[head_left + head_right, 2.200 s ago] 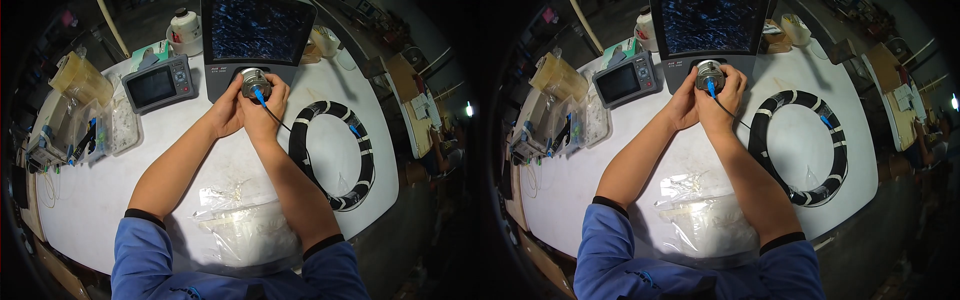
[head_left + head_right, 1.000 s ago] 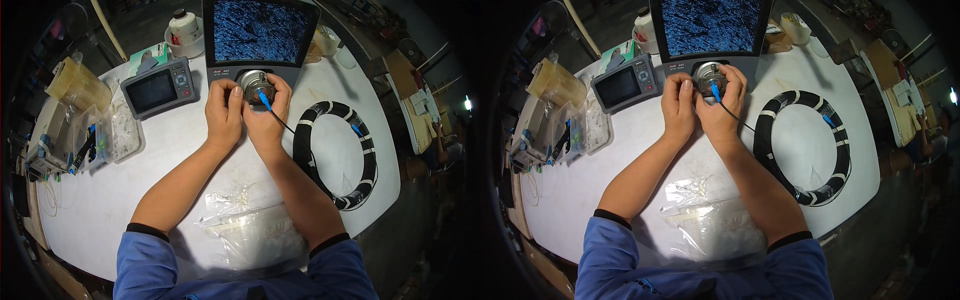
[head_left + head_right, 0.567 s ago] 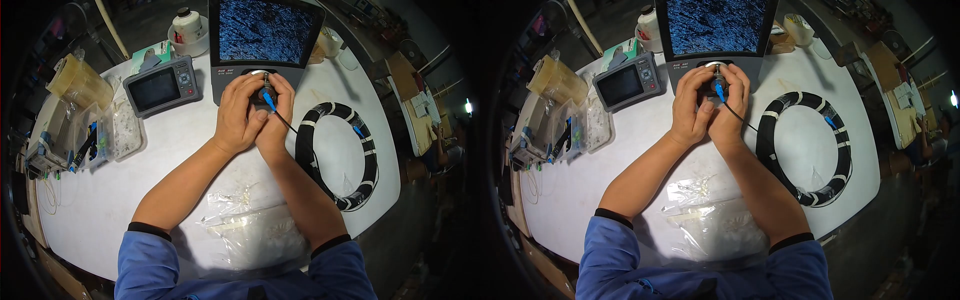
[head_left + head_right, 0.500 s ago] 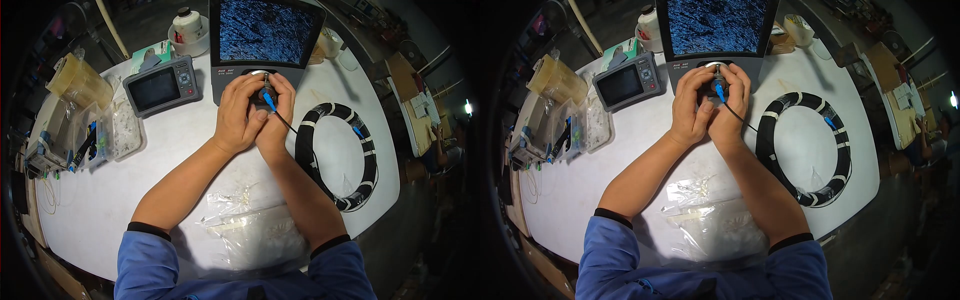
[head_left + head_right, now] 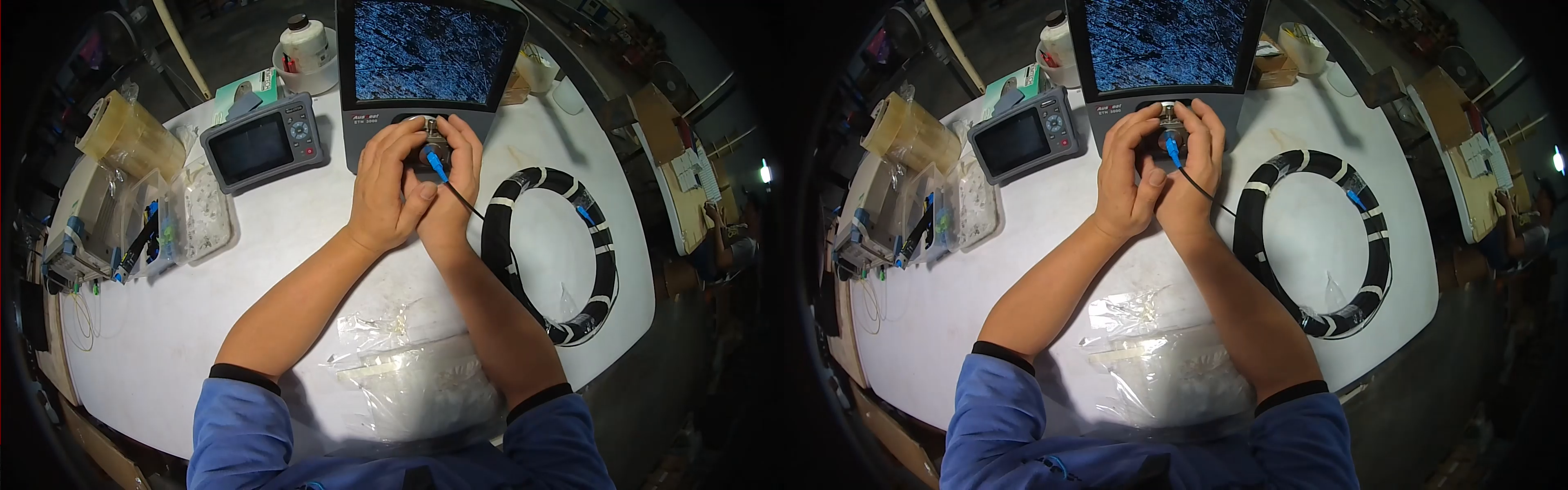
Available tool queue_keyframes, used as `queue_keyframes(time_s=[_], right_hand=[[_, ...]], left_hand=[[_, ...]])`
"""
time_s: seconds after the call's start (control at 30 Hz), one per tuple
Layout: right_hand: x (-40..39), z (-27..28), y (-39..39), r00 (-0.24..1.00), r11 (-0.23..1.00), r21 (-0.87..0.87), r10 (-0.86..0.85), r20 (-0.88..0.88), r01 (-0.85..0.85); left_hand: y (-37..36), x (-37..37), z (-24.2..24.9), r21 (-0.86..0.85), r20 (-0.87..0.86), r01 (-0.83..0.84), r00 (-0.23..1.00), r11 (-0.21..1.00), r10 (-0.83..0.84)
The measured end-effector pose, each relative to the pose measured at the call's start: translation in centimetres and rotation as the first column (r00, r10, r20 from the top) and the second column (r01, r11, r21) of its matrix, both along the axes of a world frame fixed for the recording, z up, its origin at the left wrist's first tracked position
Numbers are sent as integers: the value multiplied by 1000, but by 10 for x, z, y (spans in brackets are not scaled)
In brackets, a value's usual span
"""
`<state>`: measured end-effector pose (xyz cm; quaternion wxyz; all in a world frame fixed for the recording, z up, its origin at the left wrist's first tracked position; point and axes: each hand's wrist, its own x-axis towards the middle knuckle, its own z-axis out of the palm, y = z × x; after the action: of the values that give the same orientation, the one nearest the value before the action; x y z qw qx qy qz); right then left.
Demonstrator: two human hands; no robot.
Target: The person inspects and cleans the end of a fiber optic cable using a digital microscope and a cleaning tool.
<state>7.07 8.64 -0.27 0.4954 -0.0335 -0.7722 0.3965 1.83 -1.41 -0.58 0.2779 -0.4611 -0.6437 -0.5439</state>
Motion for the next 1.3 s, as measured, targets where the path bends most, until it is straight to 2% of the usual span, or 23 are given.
queue_keyframes(time_s=[0.23,0.3,0.83,0.93,1.0,1.1,1.3], right_hand=[[-1,-1,0,1000,1000,-10,11,-7,-11],[1,0,-2,1000,998,-62,16,23,-14],[-1,-2,-2,1000,999,-37,-4,-19,3],[-2,-4,-1,999,996,-87,13,-31,-15],[-4,-6,0,999,998,-68,9,-48,-12],[-3,-2,-1,998,999,-43,-11,-56,9],[-1,1,-2,1000,1000,-29,-12,-6,11]], left_hand=[[1,2,-1,1,23,58,998,998,-59],[2,3,-2,13,41,68,997,998,-69],[4,-3,-2,-5,17,51,999,999,-51],[3,-5,-3,-29,11,48,999,998,-48],[2,-6,-3,-75,-15,23,1000,997,-24],[3,-2,-3,-44,-3,-2,1000,999,2],[2,-4,-4,-58,-29,14,999,998,-16]])
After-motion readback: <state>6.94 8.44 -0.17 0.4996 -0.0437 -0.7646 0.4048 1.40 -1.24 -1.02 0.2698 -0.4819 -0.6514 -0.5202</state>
